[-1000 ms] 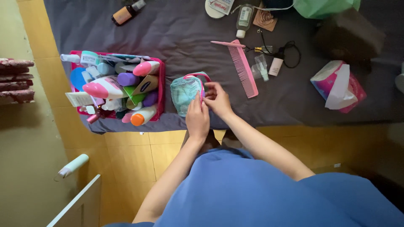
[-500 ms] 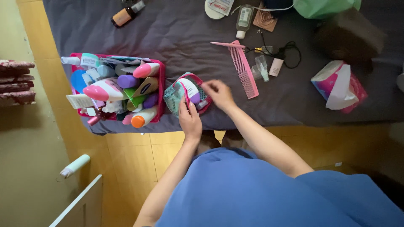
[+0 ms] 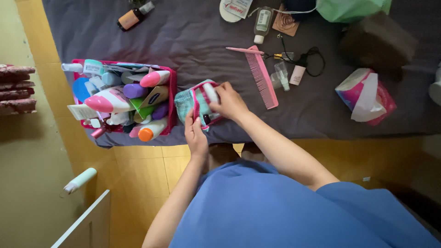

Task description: Gather various skincare and makeup products from a shelf and organize them on a bed, placing some into a smaller pouch.

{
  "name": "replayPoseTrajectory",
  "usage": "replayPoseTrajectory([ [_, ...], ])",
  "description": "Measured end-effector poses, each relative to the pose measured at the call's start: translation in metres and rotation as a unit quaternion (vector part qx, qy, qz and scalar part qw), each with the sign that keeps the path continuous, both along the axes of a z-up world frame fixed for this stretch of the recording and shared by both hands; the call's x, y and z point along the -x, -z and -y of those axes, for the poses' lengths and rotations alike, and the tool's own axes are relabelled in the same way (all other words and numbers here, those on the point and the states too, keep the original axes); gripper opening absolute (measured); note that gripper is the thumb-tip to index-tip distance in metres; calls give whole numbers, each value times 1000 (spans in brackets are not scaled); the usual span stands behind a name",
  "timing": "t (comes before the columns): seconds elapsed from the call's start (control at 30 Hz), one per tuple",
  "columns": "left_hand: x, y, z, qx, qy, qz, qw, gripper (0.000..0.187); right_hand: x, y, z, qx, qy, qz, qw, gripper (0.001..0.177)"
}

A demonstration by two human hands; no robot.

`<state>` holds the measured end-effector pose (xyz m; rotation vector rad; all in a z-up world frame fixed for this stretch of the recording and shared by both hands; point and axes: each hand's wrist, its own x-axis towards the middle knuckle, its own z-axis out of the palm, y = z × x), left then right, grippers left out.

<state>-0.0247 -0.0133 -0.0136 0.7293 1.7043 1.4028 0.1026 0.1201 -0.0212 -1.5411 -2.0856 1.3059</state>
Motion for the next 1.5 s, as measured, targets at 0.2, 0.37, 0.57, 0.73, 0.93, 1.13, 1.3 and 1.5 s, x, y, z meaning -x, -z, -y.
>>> replayPoseTrajectory([
  [0.2, -6, 1, -35, -42, -41, 142, 988, 31, -62, 14, -17, -62, 113, 6, 992, 34],
  [0.37, -17, -6, -69, -8, -17, 74, 997, 18, -91, 0, -24, -24, 148, -10, 989, 35],
  [0.57, -19, -26, -80, 76, 10, -99, 992, 20, -100, -43, -9, -7, 171, -61, 983, 35],
  [0.73, -31, -58, -97, 140, 175, -443, 868, 67, -107, -40, 2, -53, 117, -39, 991, 34],
  [0.93, -45, -29, -120, 256, 269, -477, 796, 91, -105, -46, -9, -42, 67, 24, 997, 35],
  [1.13, -37, -35, -122, 304, 276, -494, 766, 108, -105, -85, -14, -62, 39, 49, 996, 37],
  [1.3, -35, -6, -118, 314, 262, -342, 846, 103, -88, -111, -22, -59, -2, 1, 998, 53],
  [1.5, -30, 2, -109, 239, 223, -320, 889, 82, -60, -89, -28, -53, -16, 89, 995, 42],
])
